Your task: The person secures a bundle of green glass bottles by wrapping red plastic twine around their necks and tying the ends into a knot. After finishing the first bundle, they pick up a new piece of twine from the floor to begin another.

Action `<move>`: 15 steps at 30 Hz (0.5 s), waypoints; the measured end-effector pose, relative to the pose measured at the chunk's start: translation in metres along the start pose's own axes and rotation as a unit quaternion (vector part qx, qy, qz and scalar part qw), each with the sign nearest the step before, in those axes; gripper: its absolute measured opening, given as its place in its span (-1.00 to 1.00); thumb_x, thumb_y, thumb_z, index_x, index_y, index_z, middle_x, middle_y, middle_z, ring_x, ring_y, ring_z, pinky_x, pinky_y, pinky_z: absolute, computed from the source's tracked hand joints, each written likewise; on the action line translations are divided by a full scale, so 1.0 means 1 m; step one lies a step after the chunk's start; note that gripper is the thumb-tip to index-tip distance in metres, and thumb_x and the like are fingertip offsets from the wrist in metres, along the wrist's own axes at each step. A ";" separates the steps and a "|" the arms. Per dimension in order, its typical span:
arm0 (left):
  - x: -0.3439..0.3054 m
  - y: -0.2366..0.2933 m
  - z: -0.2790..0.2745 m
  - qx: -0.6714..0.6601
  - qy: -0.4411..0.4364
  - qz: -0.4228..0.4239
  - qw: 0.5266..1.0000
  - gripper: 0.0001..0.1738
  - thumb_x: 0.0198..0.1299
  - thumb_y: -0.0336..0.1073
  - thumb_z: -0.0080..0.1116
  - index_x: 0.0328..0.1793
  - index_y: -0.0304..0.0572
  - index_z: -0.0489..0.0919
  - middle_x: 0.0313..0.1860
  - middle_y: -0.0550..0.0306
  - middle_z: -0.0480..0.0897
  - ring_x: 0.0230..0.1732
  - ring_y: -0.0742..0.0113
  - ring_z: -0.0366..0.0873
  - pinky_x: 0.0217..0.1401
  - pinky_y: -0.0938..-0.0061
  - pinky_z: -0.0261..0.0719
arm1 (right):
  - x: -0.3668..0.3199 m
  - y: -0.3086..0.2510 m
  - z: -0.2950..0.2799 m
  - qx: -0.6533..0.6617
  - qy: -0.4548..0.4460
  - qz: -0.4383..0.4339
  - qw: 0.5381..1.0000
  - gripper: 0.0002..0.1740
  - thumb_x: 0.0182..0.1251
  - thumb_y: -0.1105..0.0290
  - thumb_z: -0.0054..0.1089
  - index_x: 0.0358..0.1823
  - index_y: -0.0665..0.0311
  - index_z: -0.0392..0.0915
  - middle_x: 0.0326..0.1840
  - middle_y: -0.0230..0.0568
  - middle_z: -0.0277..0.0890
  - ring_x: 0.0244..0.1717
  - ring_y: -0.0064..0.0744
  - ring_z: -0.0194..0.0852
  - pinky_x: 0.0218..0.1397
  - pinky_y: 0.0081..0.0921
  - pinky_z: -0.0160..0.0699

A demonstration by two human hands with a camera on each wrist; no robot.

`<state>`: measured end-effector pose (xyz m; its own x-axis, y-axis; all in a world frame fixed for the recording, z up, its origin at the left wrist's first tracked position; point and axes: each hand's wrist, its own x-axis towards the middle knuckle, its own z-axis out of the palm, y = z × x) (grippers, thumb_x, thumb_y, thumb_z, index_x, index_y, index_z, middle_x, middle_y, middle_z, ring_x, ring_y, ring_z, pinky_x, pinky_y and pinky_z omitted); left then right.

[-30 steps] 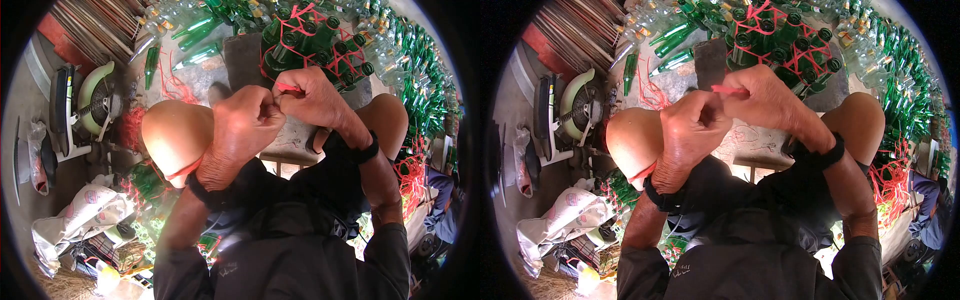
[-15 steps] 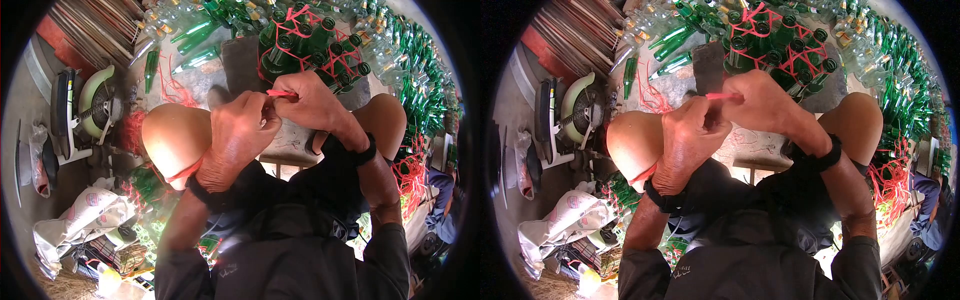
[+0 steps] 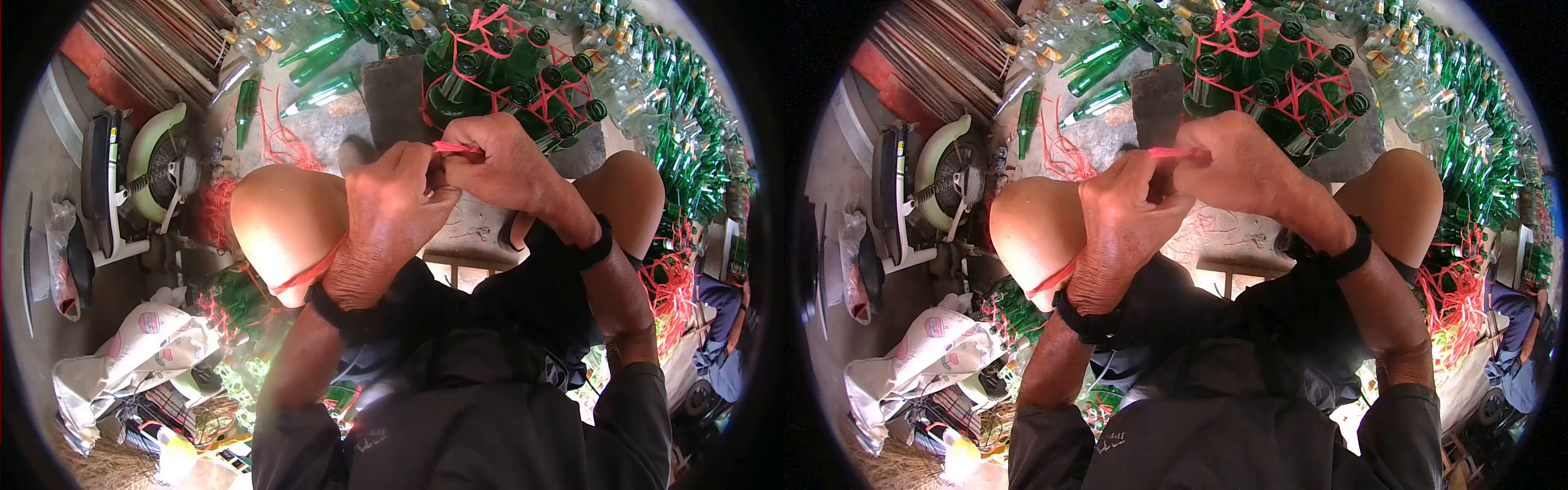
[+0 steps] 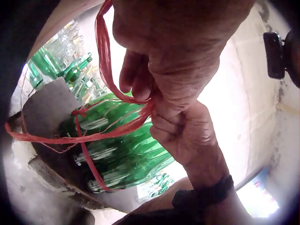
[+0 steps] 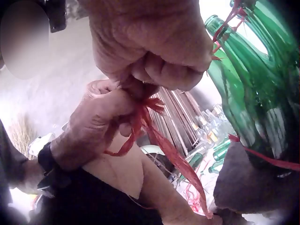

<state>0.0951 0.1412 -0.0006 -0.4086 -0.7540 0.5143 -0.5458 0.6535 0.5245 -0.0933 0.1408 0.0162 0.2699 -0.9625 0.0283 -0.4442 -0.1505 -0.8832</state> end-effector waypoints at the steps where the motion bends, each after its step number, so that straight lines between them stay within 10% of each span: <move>1: 0.000 0.001 0.000 0.001 0.000 0.000 1.000 -0.77 -0.08 -0.49 0.45 -0.32 -0.19 0.59 -0.46 0.07 0.63 -0.50 0.07 0.65 -0.44 0.20 0.60 | -0.001 0.000 0.001 0.013 0.003 -0.003 1.000 -0.88 0.14 0.51 0.28 -0.44 0.38 0.52 -0.59 -0.31 0.38 -0.49 -0.63 0.25 -0.42 -0.45 0.34; 3: -0.001 0.002 0.000 -0.020 0.011 -0.022 0.999 -0.65 -0.06 -0.54 0.45 -0.09 -0.06 0.79 -0.46 0.16 0.62 -0.48 0.28 0.67 -0.38 0.37 0.68 | 0.000 0.004 0.000 0.011 -0.002 -0.009 1.000 -0.88 0.15 0.50 0.28 -0.45 0.38 0.52 -0.59 -0.33 0.36 -0.48 -0.65 0.24 -0.42 -0.46 0.33; 15: 0.001 0.010 -0.001 -0.141 0.032 -0.058 0.988 -0.79 0.04 -0.67 0.37 -0.23 -0.29 0.64 -0.39 0.07 0.69 -0.42 0.29 0.76 -0.37 0.43 0.76 | -0.002 0.003 -0.018 0.049 -0.046 0.041 0.997 -0.94 0.26 0.53 0.26 -0.35 0.40 0.65 -0.52 -0.40 0.48 -0.42 -0.72 0.34 -0.35 -0.54 0.40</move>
<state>0.0899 0.1466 0.0061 -0.3029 -0.8249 0.4774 -0.3569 0.5626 0.7457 -0.1109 0.1384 0.0221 0.3147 -0.9453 -0.0855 -0.3841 -0.0444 -0.9222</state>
